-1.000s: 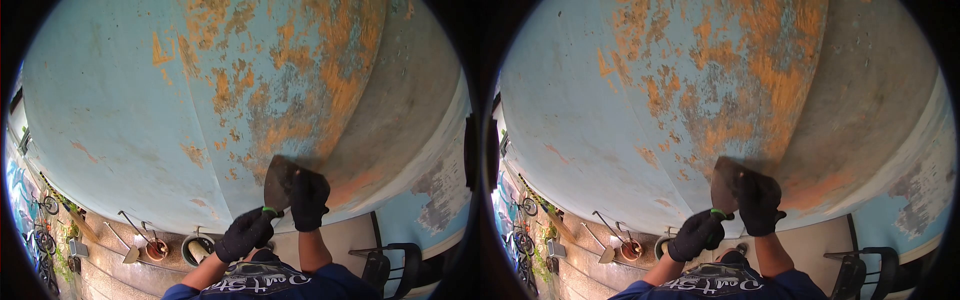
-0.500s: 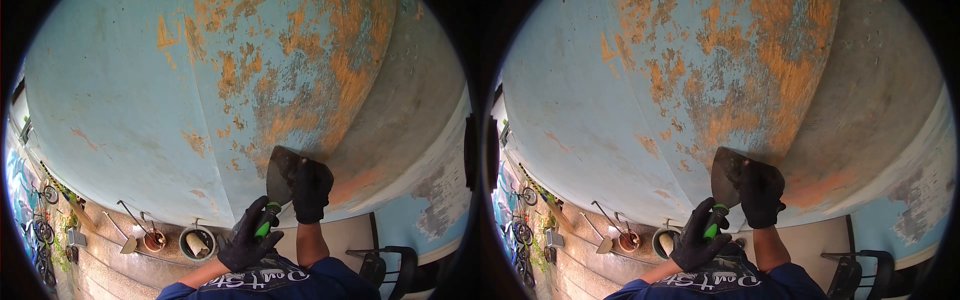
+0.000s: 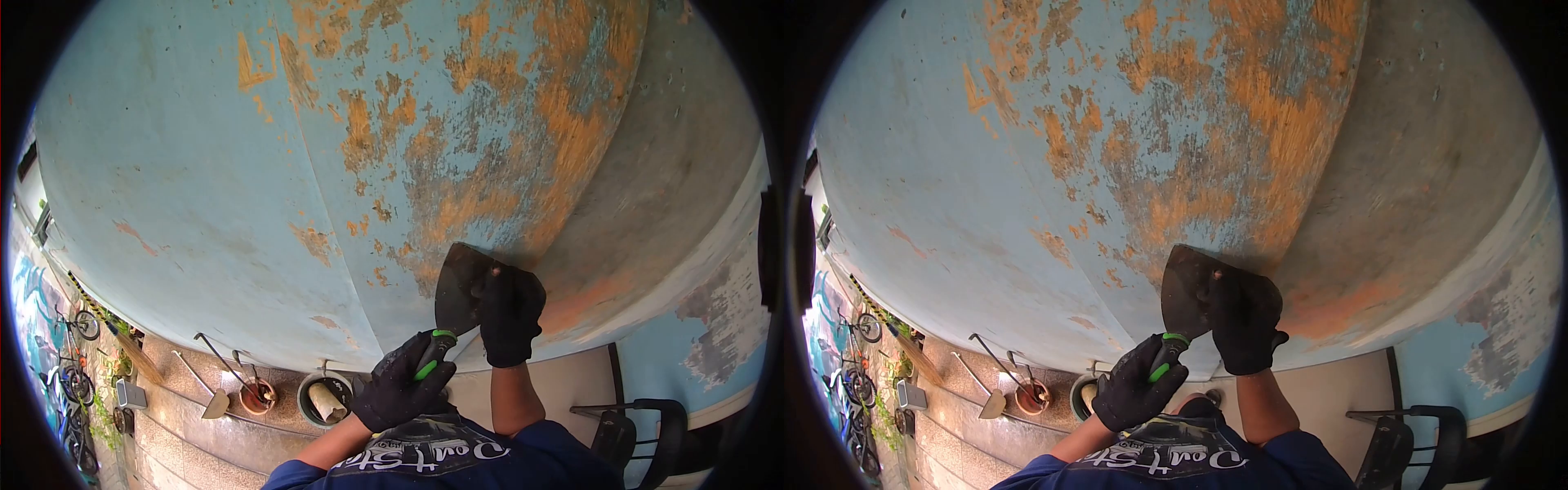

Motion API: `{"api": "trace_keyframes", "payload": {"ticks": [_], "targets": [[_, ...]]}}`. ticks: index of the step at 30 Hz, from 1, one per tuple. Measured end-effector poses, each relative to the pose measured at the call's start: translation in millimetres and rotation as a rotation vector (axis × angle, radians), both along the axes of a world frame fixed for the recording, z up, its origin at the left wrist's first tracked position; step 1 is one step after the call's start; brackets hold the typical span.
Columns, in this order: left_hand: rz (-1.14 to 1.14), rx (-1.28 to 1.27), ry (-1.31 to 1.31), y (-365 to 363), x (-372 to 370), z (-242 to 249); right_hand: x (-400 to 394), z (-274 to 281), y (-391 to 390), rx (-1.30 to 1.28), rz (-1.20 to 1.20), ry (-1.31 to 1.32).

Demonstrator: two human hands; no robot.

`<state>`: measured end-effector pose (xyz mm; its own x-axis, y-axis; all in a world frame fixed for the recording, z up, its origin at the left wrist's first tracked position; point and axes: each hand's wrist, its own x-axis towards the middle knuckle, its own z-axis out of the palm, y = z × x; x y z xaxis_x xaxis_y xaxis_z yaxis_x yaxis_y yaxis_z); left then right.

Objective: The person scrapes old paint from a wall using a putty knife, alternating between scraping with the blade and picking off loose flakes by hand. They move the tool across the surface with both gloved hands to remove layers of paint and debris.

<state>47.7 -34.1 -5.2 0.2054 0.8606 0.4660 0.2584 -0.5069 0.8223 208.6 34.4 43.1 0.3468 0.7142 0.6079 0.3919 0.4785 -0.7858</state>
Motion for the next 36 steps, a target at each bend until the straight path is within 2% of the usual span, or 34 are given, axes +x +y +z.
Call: {"api": "trace_keyframes", "payload": {"ticks": [1,3,4,6,7,9,10,12,14,17,20,22,25,27,31,34,36], "targets": [[-0.002,-0.002,0.001,-1,-5,0,0,-2,-1,0.002,-0.013,-0.016],[-0.194,-0.412,-0.097,-4,-14,3,4,-14,-1,0.001,0.014,-0.051],[-0.192,-0.410,-0.098,-10,-13,5,4,-15,-1,-0.001,0.041,-0.086],[-0.105,-0.500,-0.509,-24,-7,7,3,-14,-2,0.009,0.051,-0.078],[-0.106,-0.502,-0.508,-24,-2,3,1,-10,-4,0.015,0.057,-0.069],[-0.056,-0.025,-0.467,-23,6,-1,-3,4,-7,0.002,0.070,-0.051],[-0.060,-0.028,-0.464,-22,3,6,-3,9,-9,-0.007,0.084,-0.036],[-0.099,0.003,-0.019,-18,-7,24,0,12,-14,-0.042,0.117,-0.030],[-0.073,-0.031,-0.005,-20,-8,23,-2,12,-14,-0.069,0.159,-0.031],[-0.062,-0.068,-0.026,-20,-7,27,-4,10,-13,-0.030,0.094,-0.058],[-0.078,-0.120,-0.094,-23,-4,30,1,13,-13,-0.184,0.182,-0.004],[-0.085,-0.167,-0.128,-25,-6,31,2,6,-12,-0.033,0.125,-0.139],[-0.070,-0.177,-0.110,-28,-10,35,-2,4,-13,-0.050,0.105,-0.102],[-0.091,-0.290,-0.120,-27,-12,45,-5,20,-11,-0.047,0.124,-0.098],[-0.097,-0.220,-0.134,-24,-13,36,-14,19,-14,0.012,0.108,0.015],[-0.086,-0.185,-0.097,-24,-17,36,-8,11,-11,0.033,0.123,-0.077],[-0.125,-0.252,-0.138,-22,-20,40,-12,22,-10,0.022,0.105,-0.053]]}}
